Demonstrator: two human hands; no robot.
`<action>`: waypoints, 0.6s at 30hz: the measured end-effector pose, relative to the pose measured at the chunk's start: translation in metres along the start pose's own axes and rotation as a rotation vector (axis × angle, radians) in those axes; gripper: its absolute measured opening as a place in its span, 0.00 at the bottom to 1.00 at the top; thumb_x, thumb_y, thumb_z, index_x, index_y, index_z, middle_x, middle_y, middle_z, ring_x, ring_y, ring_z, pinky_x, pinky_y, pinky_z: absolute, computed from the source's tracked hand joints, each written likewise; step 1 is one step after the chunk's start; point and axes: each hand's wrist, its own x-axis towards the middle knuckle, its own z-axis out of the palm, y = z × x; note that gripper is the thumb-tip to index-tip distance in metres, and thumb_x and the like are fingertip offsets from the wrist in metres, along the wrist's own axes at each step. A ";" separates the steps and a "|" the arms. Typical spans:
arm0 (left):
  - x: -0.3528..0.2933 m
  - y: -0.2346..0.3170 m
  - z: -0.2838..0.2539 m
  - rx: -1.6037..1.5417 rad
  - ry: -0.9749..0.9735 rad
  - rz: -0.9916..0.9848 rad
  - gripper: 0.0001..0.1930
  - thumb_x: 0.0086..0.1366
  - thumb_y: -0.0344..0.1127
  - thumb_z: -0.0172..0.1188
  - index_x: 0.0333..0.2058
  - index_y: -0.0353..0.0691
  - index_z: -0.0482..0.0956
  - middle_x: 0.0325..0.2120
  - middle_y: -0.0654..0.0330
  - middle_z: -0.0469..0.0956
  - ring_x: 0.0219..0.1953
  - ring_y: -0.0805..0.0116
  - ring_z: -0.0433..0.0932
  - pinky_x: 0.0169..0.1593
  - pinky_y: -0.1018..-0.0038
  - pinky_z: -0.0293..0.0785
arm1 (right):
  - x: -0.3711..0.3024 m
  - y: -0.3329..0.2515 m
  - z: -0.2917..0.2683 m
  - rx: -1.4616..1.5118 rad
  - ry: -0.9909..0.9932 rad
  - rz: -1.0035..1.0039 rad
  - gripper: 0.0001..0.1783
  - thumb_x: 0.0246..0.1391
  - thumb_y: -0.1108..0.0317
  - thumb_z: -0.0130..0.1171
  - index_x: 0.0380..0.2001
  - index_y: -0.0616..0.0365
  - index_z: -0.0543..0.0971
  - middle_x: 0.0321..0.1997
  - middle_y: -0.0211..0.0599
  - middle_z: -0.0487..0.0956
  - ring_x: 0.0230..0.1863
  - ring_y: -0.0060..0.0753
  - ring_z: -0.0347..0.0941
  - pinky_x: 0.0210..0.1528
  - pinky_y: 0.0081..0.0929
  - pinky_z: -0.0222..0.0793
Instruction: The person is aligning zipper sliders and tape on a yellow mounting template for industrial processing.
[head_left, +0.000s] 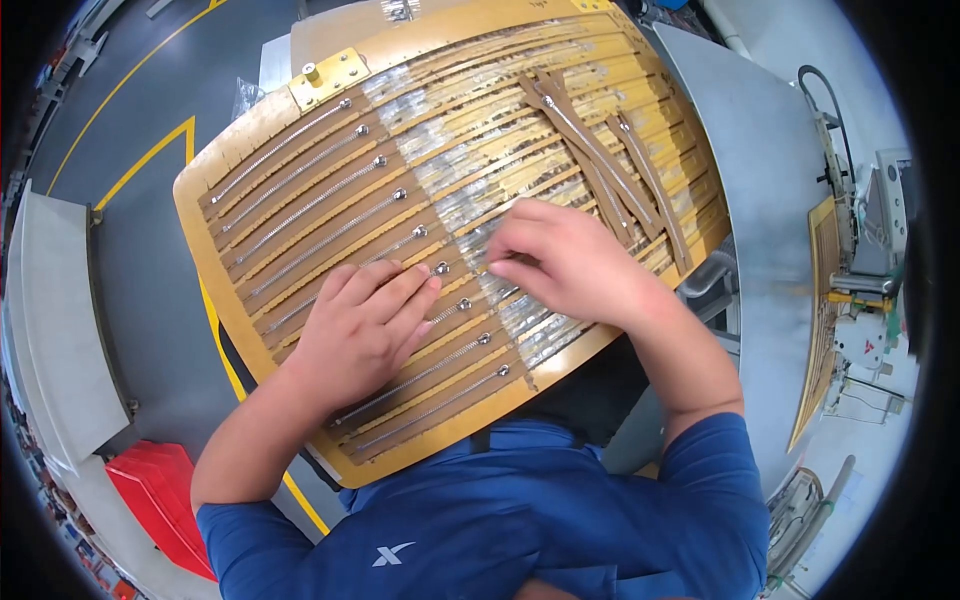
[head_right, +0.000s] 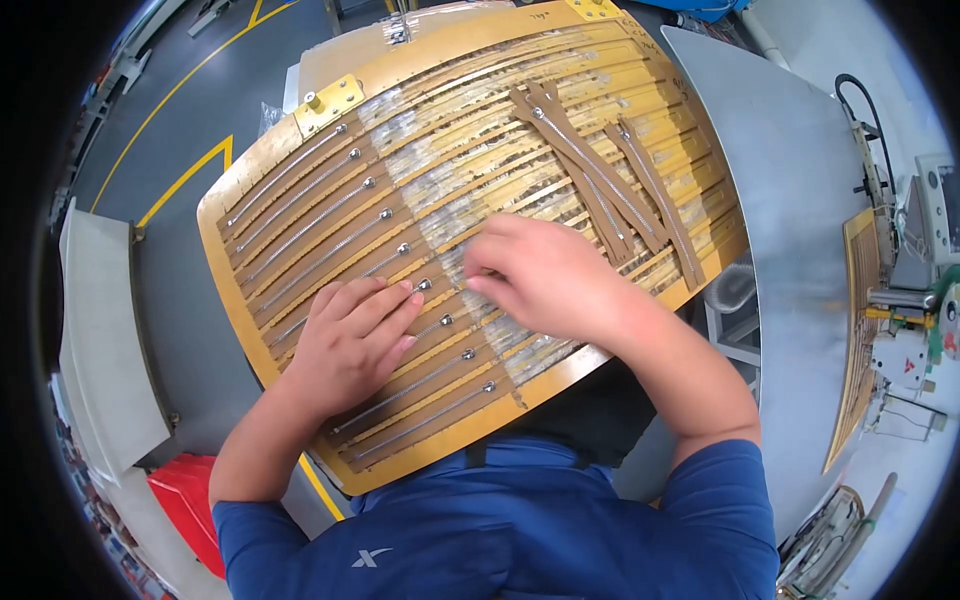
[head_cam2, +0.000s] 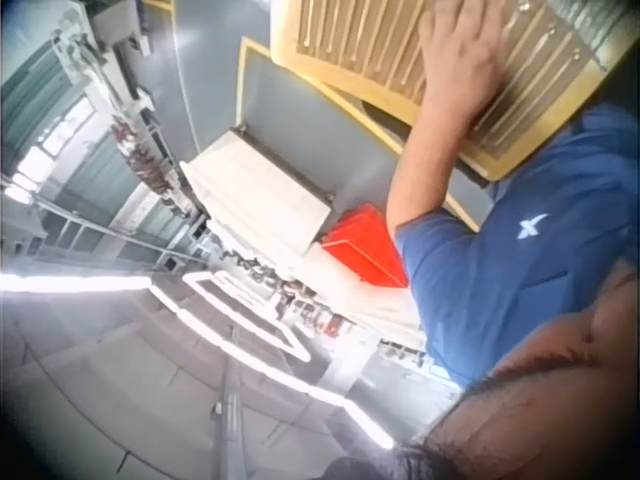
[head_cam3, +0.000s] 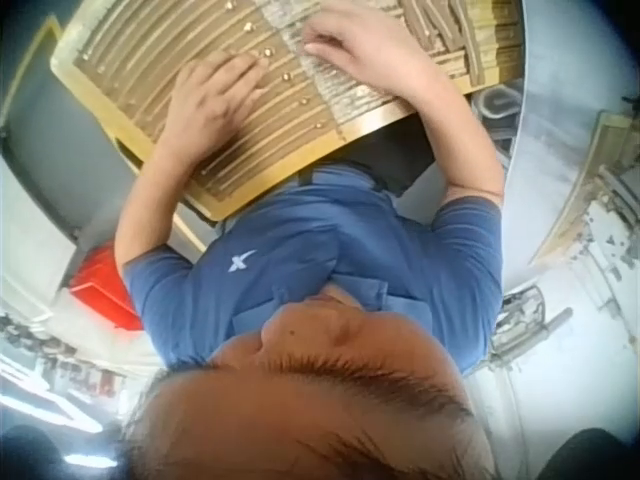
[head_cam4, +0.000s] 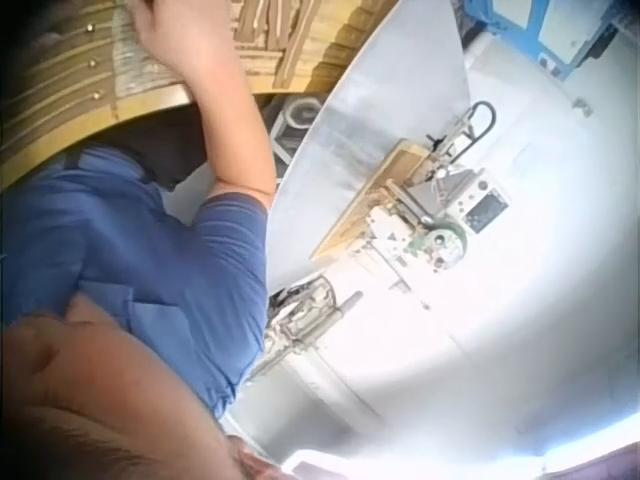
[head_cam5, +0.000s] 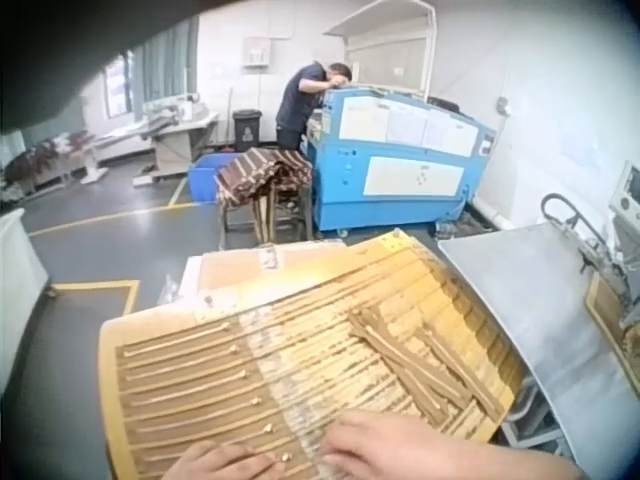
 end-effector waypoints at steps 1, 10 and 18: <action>-0.001 0.000 0.001 -0.004 0.007 -0.007 0.22 0.64 0.41 0.69 0.55 0.42 0.84 0.55 0.62 0.81 0.58 0.61 0.76 0.60 0.61 0.70 | 0.011 0.001 0.004 -0.059 -0.070 -0.055 0.05 0.59 0.69 0.68 0.37 0.54 0.83 0.37 0.37 0.78 0.39 0.47 0.79 0.40 0.41 0.76; -0.003 -0.005 0.007 -0.039 0.030 0.011 0.23 0.61 0.40 0.70 0.55 0.42 0.84 0.56 0.62 0.80 0.57 0.60 0.75 0.59 0.59 0.70 | 0.044 -0.012 0.006 -0.243 -0.308 -0.107 0.04 0.59 0.67 0.64 0.35 0.55 0.81 0.38 0.38 0.76 0.41 0.48 0.80 0.40 0.43 0.77; -0.003 -0.008 0.007 -0.039 0.028 0.025 0.22 0.61 0.41 0.70 0.54 0.41 0.84 0.54 0.61 0.81 0.57 0.60 0.75 0.59 0.59 0.70 | 0.048 -0.019 0.013 -0.431 -0.353 -0.165 0.07 0.61 0.66 0.58 0.32 0.57 0.77 0.37 0.41 0.75 0.40 0.48 0.79 0.39 0.42 0.76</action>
